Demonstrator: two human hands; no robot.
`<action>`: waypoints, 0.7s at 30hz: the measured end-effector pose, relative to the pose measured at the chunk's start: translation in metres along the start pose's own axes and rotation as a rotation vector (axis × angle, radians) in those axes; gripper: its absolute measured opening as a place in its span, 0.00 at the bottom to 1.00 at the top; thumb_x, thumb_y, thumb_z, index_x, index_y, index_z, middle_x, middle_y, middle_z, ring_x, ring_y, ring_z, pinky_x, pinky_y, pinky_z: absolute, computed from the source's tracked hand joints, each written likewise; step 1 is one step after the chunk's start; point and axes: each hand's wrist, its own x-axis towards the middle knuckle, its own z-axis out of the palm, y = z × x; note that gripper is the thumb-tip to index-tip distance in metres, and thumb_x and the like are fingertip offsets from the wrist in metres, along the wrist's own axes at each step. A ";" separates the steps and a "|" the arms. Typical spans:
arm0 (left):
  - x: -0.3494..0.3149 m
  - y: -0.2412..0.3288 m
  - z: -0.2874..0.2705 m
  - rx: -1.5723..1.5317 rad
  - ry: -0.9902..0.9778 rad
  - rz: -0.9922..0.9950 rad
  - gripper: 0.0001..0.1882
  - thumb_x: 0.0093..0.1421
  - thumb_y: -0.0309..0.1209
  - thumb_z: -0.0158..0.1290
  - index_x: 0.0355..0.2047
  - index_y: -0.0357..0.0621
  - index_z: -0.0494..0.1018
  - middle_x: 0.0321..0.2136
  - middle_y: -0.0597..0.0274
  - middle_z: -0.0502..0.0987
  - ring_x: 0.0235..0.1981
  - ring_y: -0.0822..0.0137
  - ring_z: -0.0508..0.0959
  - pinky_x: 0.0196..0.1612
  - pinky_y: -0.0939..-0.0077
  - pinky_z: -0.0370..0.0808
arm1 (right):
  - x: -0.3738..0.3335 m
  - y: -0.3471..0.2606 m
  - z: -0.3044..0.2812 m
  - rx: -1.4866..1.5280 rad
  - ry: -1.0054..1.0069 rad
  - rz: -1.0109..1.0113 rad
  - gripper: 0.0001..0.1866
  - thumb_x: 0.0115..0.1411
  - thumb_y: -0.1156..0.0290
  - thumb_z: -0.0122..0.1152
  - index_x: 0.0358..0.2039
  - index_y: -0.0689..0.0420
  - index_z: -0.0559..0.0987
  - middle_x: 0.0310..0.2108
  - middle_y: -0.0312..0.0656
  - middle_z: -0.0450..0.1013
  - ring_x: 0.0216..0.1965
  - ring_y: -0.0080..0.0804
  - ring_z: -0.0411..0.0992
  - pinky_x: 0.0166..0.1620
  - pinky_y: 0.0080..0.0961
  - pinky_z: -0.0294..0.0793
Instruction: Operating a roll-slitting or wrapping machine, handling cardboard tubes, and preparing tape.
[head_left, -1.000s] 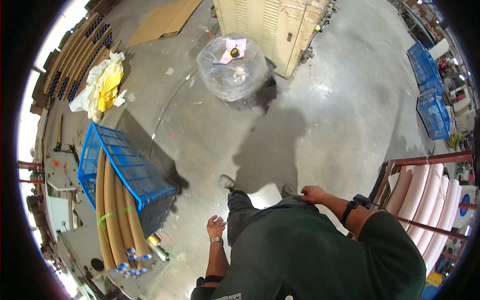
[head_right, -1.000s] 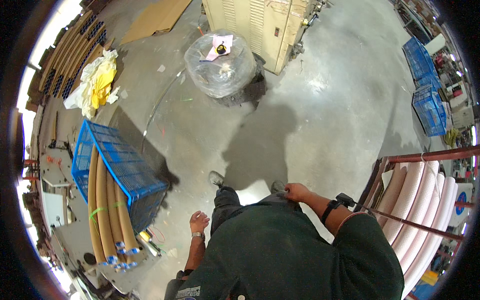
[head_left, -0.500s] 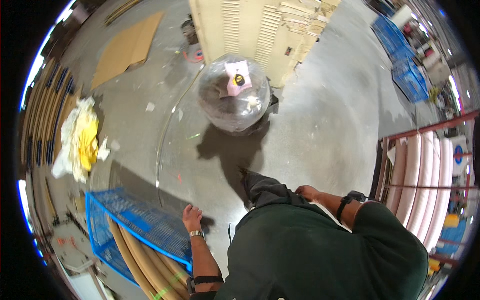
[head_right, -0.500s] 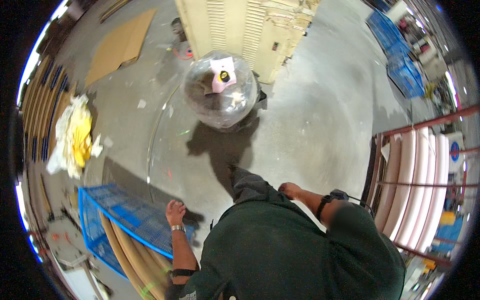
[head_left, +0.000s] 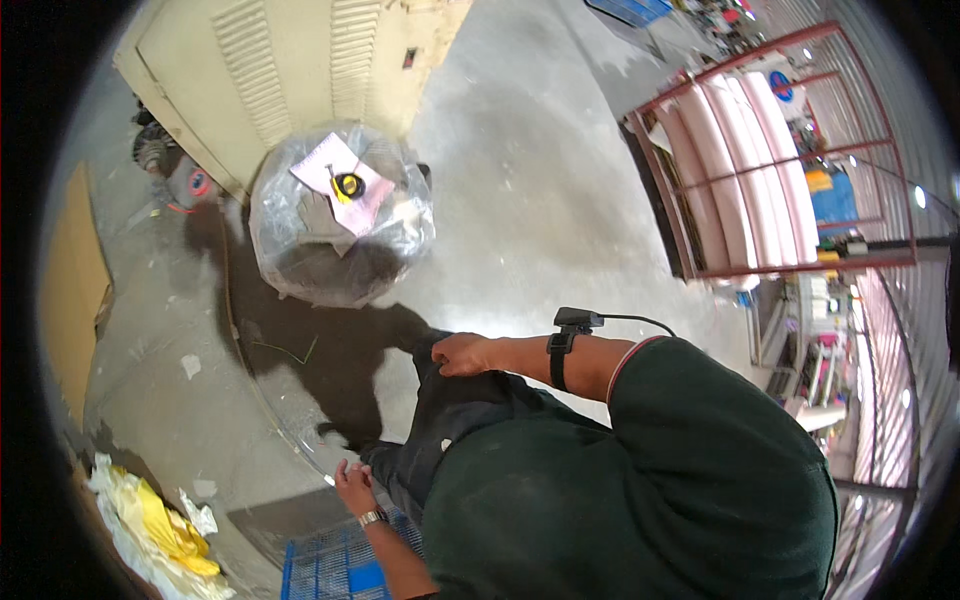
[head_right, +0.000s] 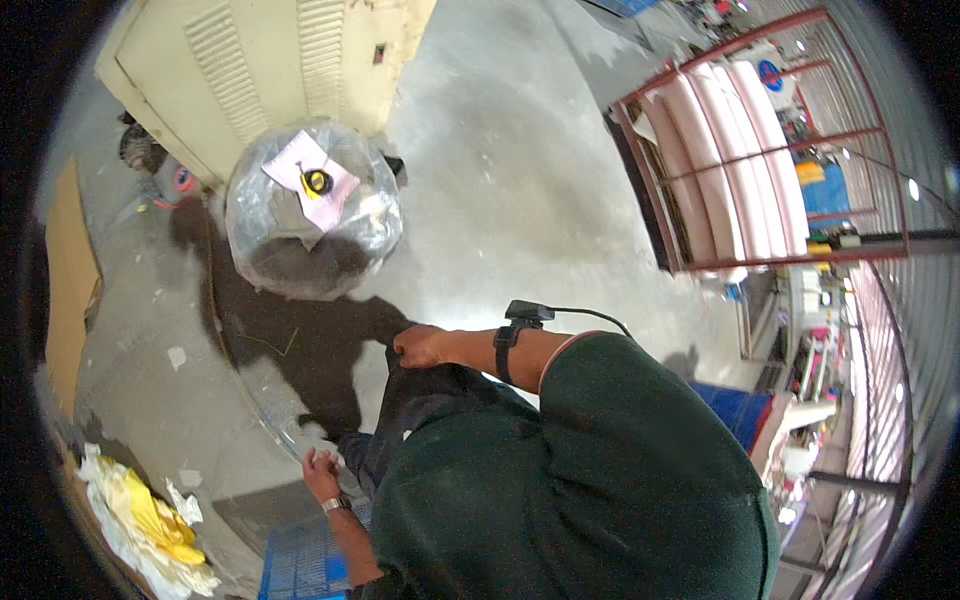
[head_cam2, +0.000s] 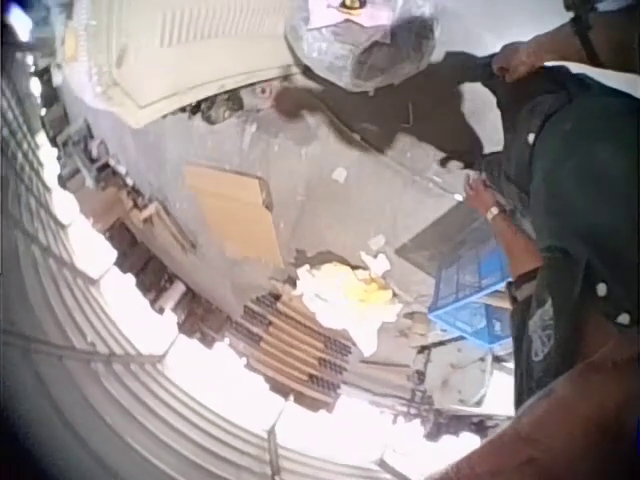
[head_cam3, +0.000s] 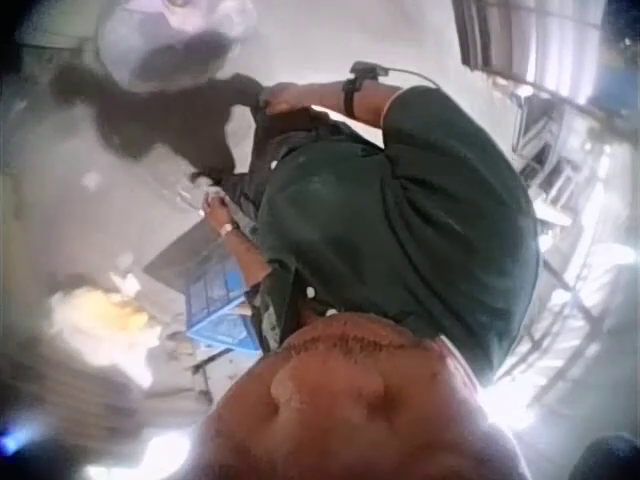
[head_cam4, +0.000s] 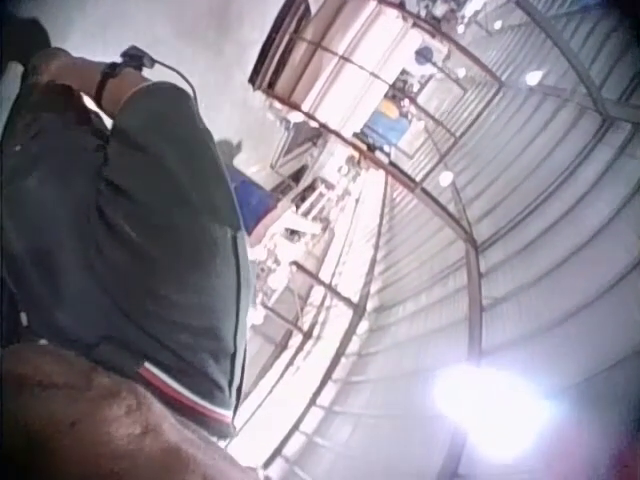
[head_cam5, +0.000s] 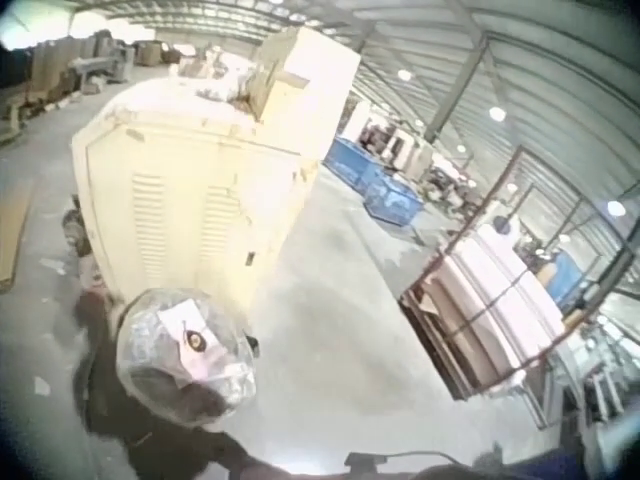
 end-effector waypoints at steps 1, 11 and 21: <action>0.017 0.004 -0.011 0.031 -0.037 0.024 0.21 0.53 0.26 0.49 0.47 0.35 0.62 0.26 0.59 0.73 0.20 0.74 0.72 0.19 0.85 0.65 | 0.005 -0.007 0.018 0.007 0.002 0.034 0.22 0.49 0.59 0.54 0.43 0.57 0.71 0.38 0.47 0.72 0.43 0.43 0.69 0.45 0.35 0.68; 0.104 -0.015 -0.130 0.784 -0.190 0.275 0.23 0.50 0.30 0.53 0.47 0.35 0.66 0.37 0.49 0.74 0.39 0.57 0.74 0.45 0.66 0.68 | 0.051 -0.090 0.168 -0.143 -0.050 0.224 0.26 0.46 0.64 0.57 0.48 0.57 0.69 0.48 0.49 0.65 0.51 0.47 0.62 0.52 0.39 0.64; 0.156 -0.068 -0.158 0.969 -0.340 0.234 0.28 0.44 0.30 0.58 0.48 0.42 0.66 0.48 0.48 0.67 0.52 0.48 0.63 0.55 0.55 0.58 | 0.130 -0.103 0.201 -0.396 -0.279 -0.023 0.40 0.41 0.58 0.64 0.56 0.53 0.60 0.60 0.47 0.49 0.63 0.47 0.44 0.58 0.52 0.51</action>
